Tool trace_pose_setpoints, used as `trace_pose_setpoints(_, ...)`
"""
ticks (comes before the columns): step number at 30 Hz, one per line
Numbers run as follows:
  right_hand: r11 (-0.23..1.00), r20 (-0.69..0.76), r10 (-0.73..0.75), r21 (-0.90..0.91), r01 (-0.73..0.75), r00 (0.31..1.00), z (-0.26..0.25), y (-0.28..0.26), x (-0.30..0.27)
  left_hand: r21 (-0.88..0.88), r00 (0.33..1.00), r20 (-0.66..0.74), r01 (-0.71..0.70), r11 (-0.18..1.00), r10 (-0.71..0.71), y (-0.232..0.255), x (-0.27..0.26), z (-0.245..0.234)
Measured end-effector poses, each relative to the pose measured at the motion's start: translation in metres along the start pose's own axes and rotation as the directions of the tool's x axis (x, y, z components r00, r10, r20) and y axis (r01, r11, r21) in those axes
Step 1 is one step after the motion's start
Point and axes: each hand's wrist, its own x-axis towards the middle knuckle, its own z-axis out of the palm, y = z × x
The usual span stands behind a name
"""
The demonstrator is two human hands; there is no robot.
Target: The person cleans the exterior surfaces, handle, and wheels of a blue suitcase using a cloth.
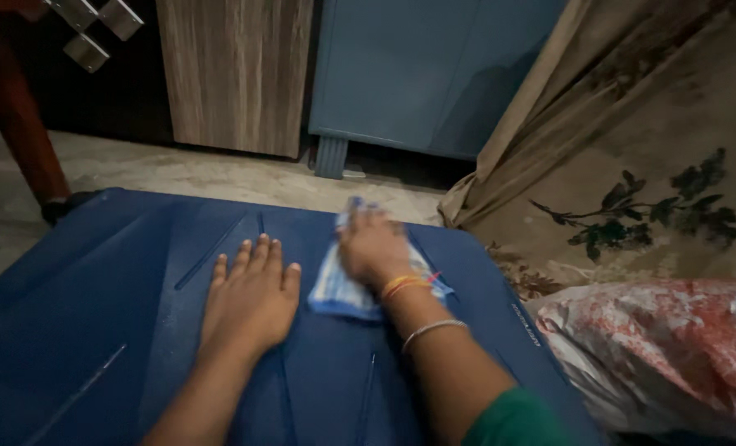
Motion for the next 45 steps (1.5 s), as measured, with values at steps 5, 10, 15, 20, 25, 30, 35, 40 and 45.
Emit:
trace_pose_setpoints(5,0.921,-0.152,0.380,-0.024,-0.388,0.912,-0.014,0.018,0.006,0.048,0.998,0.031,0.054,0.997,-0.055,0.010,-0.001,-0.008)
trace_pose_setpoints(10,0.947,0.151,0.080,0.296,-0.122,0.985,-0.009,-0.026,-0.006,0.070,0.999,0.028,0.033,0.997,-0.035,0.010,-0.002,-0.006)
trace_pose_setpoints(15,0.883,0.018,-0.466,0.076,0.464,0.885,-0.006,0.009,-0.046,0.067,1.000,0.027,0.010,0.998,-0.012,0.002,0.002,-0.007)
trace_pose_setpoints(20,0.985,0.019,0.149,-0.091,-0.147,0.989,-0.029,0.090,-0.077,0.084,0.999,0.046,0.015,0.996,-0.019,0.007,-0.003,-0.015)
trace_pose_setpoints(25,0.967,0.073,0.129,-0.229,-0.109,0.989,-0.030,0.077,-0.124,0.163,0.996,0.072,0.037,0.986,-0.050,0.021,-0.006,-0.020)
trace_pose_setpoints(30,0.927,0.078,-0.371,0.079,0.365,0.925,-0.038,0.084,-0.188,0.222,0.991,-0.017,-0.125,0.967,0.132,0.031,-0.016,-0.017)
trace_pose_setpoints(35,0.970,-0.106,0.218,0.132,-0.204,0.970,-0.052,0.124,-0.179,0.251,0.952,0.306,-0.098,0.963,0.017,0.095,-0.046,-0.030)
trace_pose_setpoints(40,0.793,-0.009,0.601,0.133,-0.594,0.800,-0.061,0.121,-0.169,0.221,0.941,0.338,-0.076,0.972,-0.003,0.103,-0.054,-0.045)
trace_pose_setpoints(45,0.836,-0.005,0.536,0.143,-0.530,0.844,-0.065,0.116,-0.155,0.233,0.939,0.343,-0.075,0.970,-0.009,0.087,-0.045,-0.042)
